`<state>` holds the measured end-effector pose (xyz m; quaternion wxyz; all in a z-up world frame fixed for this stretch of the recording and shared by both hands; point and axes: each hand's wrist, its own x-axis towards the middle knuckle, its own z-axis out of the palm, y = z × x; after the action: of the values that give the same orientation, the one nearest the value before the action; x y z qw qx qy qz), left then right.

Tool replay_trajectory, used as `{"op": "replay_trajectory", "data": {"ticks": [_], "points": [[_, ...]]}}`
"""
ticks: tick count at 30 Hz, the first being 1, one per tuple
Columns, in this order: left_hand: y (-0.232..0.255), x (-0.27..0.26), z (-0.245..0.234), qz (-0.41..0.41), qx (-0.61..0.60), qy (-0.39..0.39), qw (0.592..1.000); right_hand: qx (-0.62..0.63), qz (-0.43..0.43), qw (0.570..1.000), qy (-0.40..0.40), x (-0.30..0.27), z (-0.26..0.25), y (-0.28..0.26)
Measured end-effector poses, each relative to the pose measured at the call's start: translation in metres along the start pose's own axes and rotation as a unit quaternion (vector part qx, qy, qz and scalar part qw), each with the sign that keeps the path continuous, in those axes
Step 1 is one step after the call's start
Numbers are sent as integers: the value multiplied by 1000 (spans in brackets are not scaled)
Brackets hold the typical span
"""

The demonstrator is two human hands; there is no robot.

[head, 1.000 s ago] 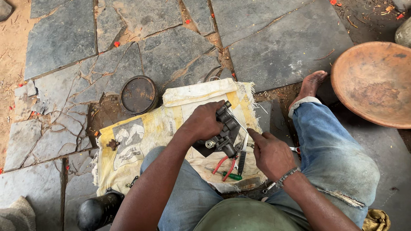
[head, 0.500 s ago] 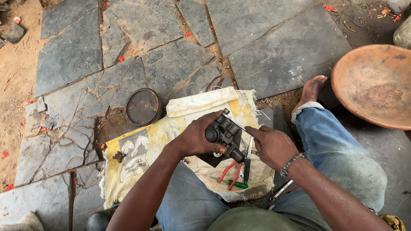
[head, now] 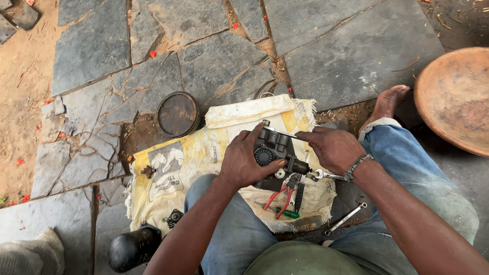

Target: The person uses wrenches and pliers to disassemble a mechanical housing, removes a cylindrical internal component, and cleans it with a cloth.

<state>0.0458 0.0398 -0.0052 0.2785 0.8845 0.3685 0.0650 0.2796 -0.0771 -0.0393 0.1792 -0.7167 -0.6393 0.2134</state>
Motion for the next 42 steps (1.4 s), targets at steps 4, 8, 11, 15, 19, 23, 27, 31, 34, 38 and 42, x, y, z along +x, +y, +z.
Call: {"op": "replay_trajectory", "data": {"ticks": [4, 8, 11, 15, 19, 23, 27, 31, 34, 38, 42], "points": [[-2, 6, -1, 41, 22, 8, 999, -27, -29, 999, 1, 7, -9, 2], [-18, 11, 8, 217, 67, 93, 969, -7, -78, 997, 4, 14, -10, 11], [-35, 26, 4, 198, -56, -95, 974, -7, -86, 996, -14, 16, -11, 11], [-35, 24, 6, 188, -83, -103, 973, 12, -89, 996, -14, 21, -19, 14], [-38, 24, 11, 153, -80, -91, 981, -2, -85, 996, -17, 30, -20, 14], [-37, 19, 19, 149, -74, -25, 986, -31, -74, 997, 0, 41, -21, 23], [-27, 8, 24, 91, -105, 34, 990, -62, -81, 990, 97, 42, -11, 25], [-26, 10, 19, 96, -76, 23, 992, -40, -97, 990, 96, 47, -8, 37], [-27, 10, 18, 112, -80, 29, 990, -36, -93, 993, 61, 49, -8, 42], [-30, 7, 19, 135, -65, 60, 987, -46, -84, 993, 66, 49, -6, 33], [-34, 6, 21, 143, -84, 41, 985, 14, -105, 989, 106, 41, -30, 23]]}}
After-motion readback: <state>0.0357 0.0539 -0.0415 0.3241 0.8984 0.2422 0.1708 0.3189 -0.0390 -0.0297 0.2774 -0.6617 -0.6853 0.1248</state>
